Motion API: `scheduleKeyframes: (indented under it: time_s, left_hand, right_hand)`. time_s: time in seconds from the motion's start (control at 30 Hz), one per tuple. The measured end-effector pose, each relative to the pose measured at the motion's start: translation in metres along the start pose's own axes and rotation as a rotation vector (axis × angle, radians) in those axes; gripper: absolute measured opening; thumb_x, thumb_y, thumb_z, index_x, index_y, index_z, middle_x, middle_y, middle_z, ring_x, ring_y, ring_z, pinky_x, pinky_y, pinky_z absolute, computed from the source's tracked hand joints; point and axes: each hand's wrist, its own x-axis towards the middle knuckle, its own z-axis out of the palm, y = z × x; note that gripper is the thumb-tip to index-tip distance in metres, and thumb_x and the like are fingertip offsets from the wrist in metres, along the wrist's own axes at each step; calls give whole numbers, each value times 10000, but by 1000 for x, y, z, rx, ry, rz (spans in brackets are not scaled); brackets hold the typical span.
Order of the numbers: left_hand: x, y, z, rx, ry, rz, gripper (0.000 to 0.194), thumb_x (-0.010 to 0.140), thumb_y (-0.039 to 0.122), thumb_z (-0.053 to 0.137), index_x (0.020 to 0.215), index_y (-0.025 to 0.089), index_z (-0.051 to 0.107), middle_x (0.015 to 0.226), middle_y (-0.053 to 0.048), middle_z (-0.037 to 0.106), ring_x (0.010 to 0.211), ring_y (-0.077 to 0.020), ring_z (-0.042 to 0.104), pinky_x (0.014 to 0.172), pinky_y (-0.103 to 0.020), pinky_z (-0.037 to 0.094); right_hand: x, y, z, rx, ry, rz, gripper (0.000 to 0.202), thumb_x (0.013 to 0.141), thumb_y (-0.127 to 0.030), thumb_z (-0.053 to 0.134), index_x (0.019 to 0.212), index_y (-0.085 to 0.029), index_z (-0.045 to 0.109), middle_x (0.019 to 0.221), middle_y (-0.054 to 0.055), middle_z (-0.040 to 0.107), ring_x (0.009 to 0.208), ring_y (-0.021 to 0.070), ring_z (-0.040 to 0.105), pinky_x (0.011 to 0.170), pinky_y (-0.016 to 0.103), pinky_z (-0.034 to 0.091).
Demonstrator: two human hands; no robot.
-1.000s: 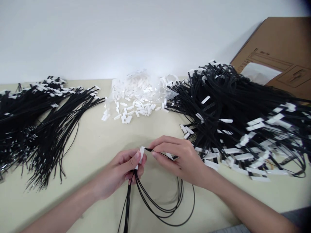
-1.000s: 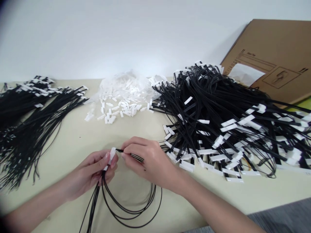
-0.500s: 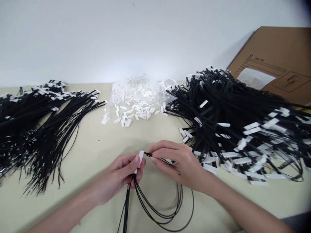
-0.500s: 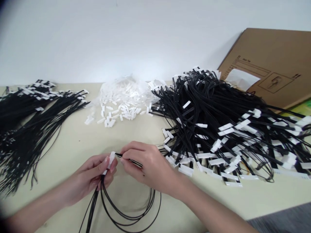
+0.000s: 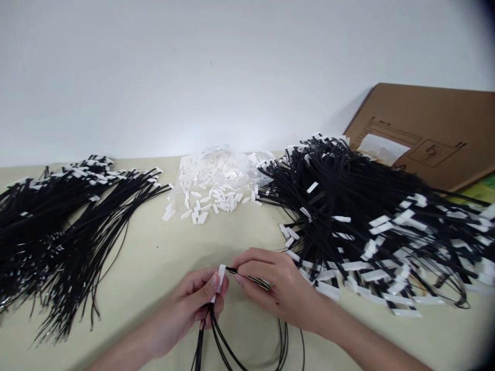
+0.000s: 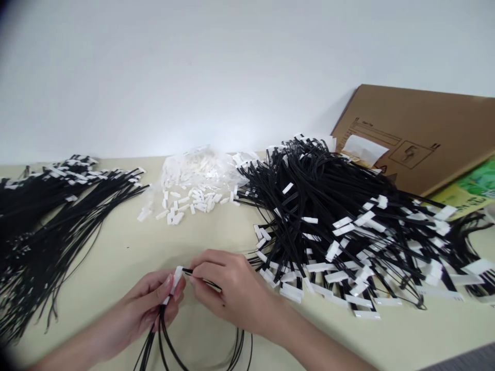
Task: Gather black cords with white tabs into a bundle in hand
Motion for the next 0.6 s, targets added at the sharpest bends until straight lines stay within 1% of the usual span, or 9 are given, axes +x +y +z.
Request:
scheduleKeyframes:
  time_s: [0.2, 0.33, 0.47, 0.6]
  left_hand:
    - [0, -1, 1, 31, -7, 16, 297, 793, 442, 480, 701, 161, 469, 557, 34, 380, 490, -75, 308, 444, -206, 225]
    - [-1, -1, 2, 35, 2, 29, 309, 785, 456, 485, 705, 159, 462, 572, 28, 390, 499, -76, 334, 451, -208, 231]
    - [-1, -2, 4, 44, 11, 46, 322, 775, 469, 494, 696, 160, 449, 564, 34, 378, 489, -73, 319, 440, -208, 222]
    - [-2, -4, 6, 62, 17, 51, 350, 755, 501, 502, 687, 163, 441, 562, 32, 386, 485, -75, 329, 438, -208, 225]
  right_hand:
    - [1, -2, -1, 0, -7, -9, 123, 827, -133, 451, 800, -166, 567, 846, 39, 597, 694, 84, 539, 632, 178, 424]
    - [1, -2, -1, -16, -11, -13, 132, 827, -134, 447, 795, -159, 572, 846, 47, 599, 701, 95, 533, 643, 191, 424]
    - [1, -4, 0, -21, -27, 5, 141, 825, -133, 444, 796, -153, 580, 848, 54, 602, 723, 107, 546, 657, 204, 432]
    - [2, -6, 0, 43, -25, 21, 141, 818, -120, 447, 788, -156, 580, 880, 51, 611, 762, 101, 570, 695, 198, 444]
